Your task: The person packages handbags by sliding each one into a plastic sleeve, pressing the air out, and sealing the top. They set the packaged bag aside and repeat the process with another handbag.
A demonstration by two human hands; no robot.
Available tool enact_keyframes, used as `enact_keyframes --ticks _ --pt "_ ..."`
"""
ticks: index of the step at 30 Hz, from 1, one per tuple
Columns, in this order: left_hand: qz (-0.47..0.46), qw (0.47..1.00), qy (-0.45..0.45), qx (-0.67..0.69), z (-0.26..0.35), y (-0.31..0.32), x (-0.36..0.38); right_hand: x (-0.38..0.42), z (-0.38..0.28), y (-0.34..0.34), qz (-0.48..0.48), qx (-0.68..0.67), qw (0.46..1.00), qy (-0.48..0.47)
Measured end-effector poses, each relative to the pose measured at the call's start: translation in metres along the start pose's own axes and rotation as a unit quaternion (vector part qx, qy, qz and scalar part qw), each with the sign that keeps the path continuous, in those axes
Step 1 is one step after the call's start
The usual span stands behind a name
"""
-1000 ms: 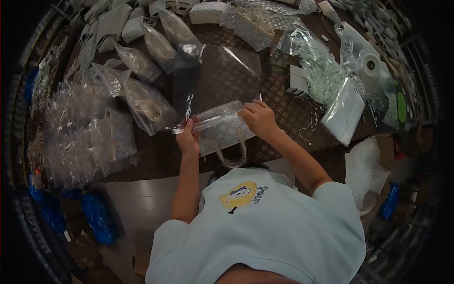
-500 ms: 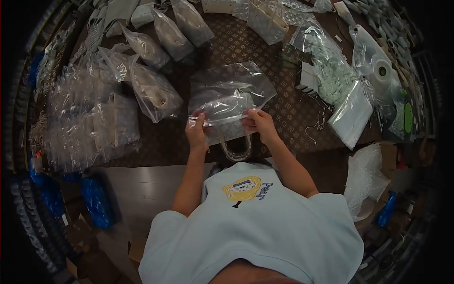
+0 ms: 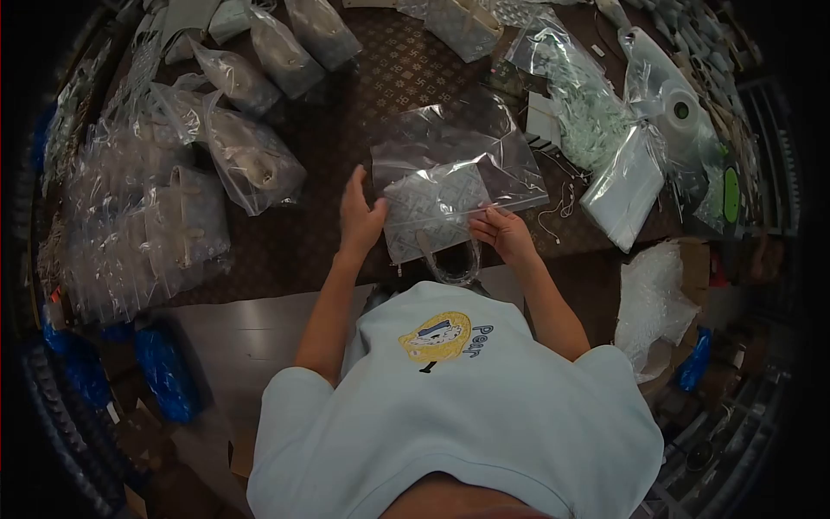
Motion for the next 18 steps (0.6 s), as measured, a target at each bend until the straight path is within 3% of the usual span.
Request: enact_keyframes --ticks 1,2,3,5,6,8,12,14,18 --pt "0.171 0.974 0.106 -0.107 0.044 -0.017 0.023 0.001 -0.001 0.001 0.004 -0.001 1.000 -0.003" --pt "0.336 0.895 0.206 -0.207 0.083 -0.022 0.053 -0.001 -0.005 0.003 0.011 0.010 1.000 -0.024" --pt "0.336 0.895 0.209 -0.207 0.092 -0.011 0.052 -0.003 -0.009 0.007 0.016 0.021 0.999 -0.044" --pt "0.200 0.896 0.260 -0.299 0.103 0.040 0.047 -0.007 -0.008 0.019 0.004 0.015 0.999 -0.045" --pt "0.201 0.896 0.259 -0.301 0.091 0.041 0.041 -0.009 -0.007 0.025 -0.006 0.009 0.999 -0.046" --pt "0.173 0.859 0.183 -0.446 0.041 0.055 0.008 -0.014 -0.002 0.028 0.002 0.040 0.998 -0.051" --pt "0.251 0.830 0.219 -0.447 0.088 0.053 0.046 -0.016 -0.008 0.040 0.011 0.052 0.993 -0.109" --pt "0.098 0.897 0.255 -0.349 0.116 0.079 0.061 -0.019 -0.016 0.051 -0.004 0.043 0.989 -0.144" --pt "0.103 0.919 0.225 -0.308 0.107 0.077 0.045 -0.018 -0.035 0.065 -0.013 0.053 0.977 -0.206"
Point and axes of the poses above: each hand's wrist, its own x-axis away from the middle knuckle, its own y-axis out of the palm, z = x × y, the point moved 10 cm from there along -x, towards the middle knuckle, and after that the axes turned 15 degrees about -y, right-handed, at the moved point
